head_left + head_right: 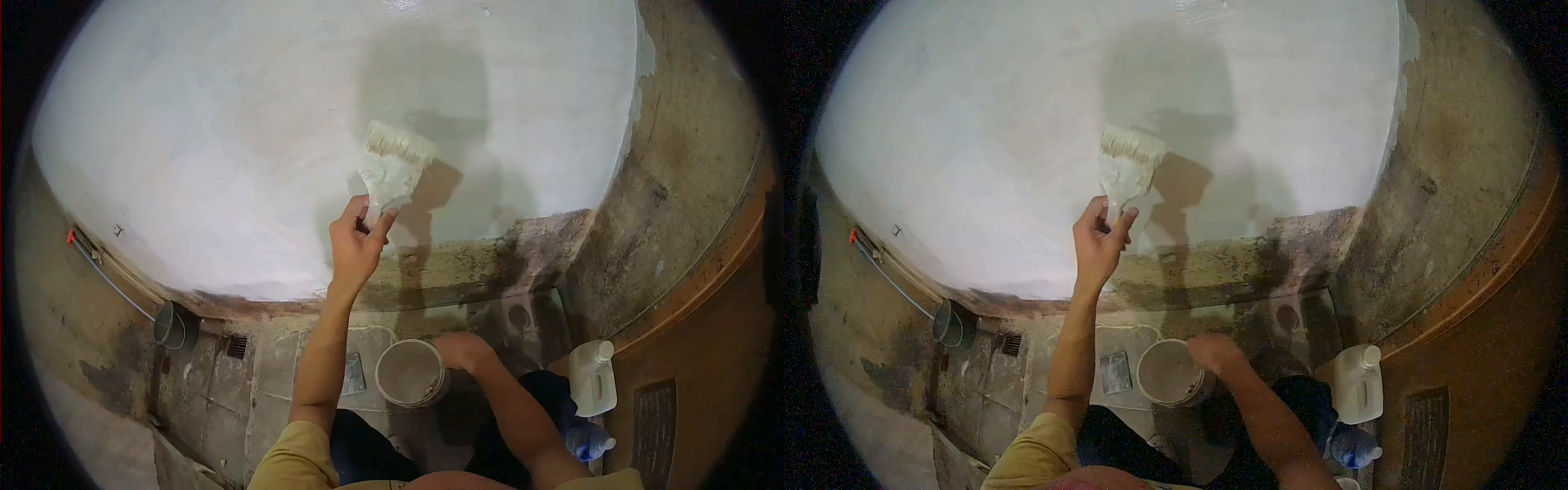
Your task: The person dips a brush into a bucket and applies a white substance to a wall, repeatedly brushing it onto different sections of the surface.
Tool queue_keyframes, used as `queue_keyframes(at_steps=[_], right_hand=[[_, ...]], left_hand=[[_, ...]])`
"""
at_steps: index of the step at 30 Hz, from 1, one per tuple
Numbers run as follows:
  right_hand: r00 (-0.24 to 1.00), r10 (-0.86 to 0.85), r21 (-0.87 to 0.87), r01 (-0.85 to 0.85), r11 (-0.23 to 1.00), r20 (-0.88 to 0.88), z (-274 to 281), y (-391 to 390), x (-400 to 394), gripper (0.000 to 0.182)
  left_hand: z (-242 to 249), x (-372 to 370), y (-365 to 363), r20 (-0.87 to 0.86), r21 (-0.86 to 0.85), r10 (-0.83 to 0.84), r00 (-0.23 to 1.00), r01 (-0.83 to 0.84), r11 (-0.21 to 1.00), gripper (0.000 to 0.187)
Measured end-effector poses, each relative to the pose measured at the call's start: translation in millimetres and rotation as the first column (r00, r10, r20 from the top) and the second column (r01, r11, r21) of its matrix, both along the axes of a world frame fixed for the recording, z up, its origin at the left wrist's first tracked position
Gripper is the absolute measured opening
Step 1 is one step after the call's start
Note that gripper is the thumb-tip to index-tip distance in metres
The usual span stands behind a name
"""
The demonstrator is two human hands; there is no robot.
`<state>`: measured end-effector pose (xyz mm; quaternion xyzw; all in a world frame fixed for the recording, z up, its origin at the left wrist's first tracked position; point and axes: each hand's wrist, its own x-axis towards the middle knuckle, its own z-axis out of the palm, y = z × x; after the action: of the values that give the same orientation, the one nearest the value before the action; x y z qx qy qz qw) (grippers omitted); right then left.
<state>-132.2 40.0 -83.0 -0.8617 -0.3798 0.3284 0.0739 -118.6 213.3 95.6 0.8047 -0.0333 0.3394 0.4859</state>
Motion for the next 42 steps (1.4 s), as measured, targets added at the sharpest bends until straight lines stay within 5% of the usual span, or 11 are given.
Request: queue_keyframes(at_steps=[1, 7, 16, 25, 28, 29, 33, 35, 37, 40, 42], right_hand=[[0.999, -0.008, 0.067, 0.005, 0.998, 0.049, -5.5, 0.0, -0.8, 0.033], [0.997, 0.002, 0.138, -0.014, 0.99, 0.083, 3.5, -0.3, -6.6, 0.034], [0.994, -0.023, 0.083, 0.014, 0.996, 0.105, 9.7, -10.6, -8.8, 0.031], [0.989, -0.021, 0.055, 0.014, 0.998, 0.145, 16.2, -12.7, -11.6, 0.025], [0.974, -0.003, 0.267, -0.06, 0.962, 0.228, 5.9, -14.1, -15.3, 0.026], [0.976, -0.008, 0.266, -0.052, 0.963, 0.219, 4.1, -15.0, -16.5, 0.026], [0.963, -0.022, 0.458, -0.108, 0.882, 0.27, 9.5, -16.9, -23.8, 0.028], [0.964, -0.045, 0.466, -0.085, 0.881, 0.262, 13.8, -15.4, -27.1, 0.029], [0.959, -0.052, 0.375, -0.059, 0.925, 0.28, 16.7, -14.3, -31.8, 0.026], [0.97, -0.001, 0.174, -0.043, 0.984, 0.242, 9.0, -4.2, -36.0, 0.021], [0.967, 0.003, 0.215, -0.06, 0.975, 0.253, 2.3, 3.4, -40.1, 0.019]], left_hand=[[1.4, -0.9, -5.8, -0.015, -0.128, -0.044, 0.999, 0.042, 0.991, 0.019], [2.6, 7.0, 0.5, 0.083, -0.217, -0.028, 0.996, 0.045, 0.975, 0.016], [16.0, -2.4, 7.7, 0.147, -0.487, 0.009, 0.989, 0.064, 0.871, 0.028], [8.9, -4.9, 17.4, 0.132, -0.449, 0.068, 0.989, -0.001, 0.893, 0.027], [-4.4, -1.9, 19.7, 0.156, -0.257, 0.055, 0.986, -0.013, 0.966, 0.023], [-9.0, -1.3, 15.5, 0.217, -0.055, 0.132, 0.967, -0.123, 0.991, 0.018], [-29.1, 6.6, 0.6, 0.325, 0.393, 0.103, 0.94, -0.233, 0.889, 0.013], [-47.9, 17.9, -0.9, 0.377, 0.425, -0.016, 0.926, -0.158, 0.891, 0.018], [-59.2, 18.8, -12.2, 0.106, 0.476, -0.032, 0.994, -0.023, 0.879, 0.02], [-82.2, 30.4, -25.6, 0.017, 0.473, -0.052, 0.999, 0.038, 0.88, 0.017], [-94.1, 34.3, -34.6, -0.067, 0.495, -0.054, 0.996, 0.08, 0.865, 0.017]])
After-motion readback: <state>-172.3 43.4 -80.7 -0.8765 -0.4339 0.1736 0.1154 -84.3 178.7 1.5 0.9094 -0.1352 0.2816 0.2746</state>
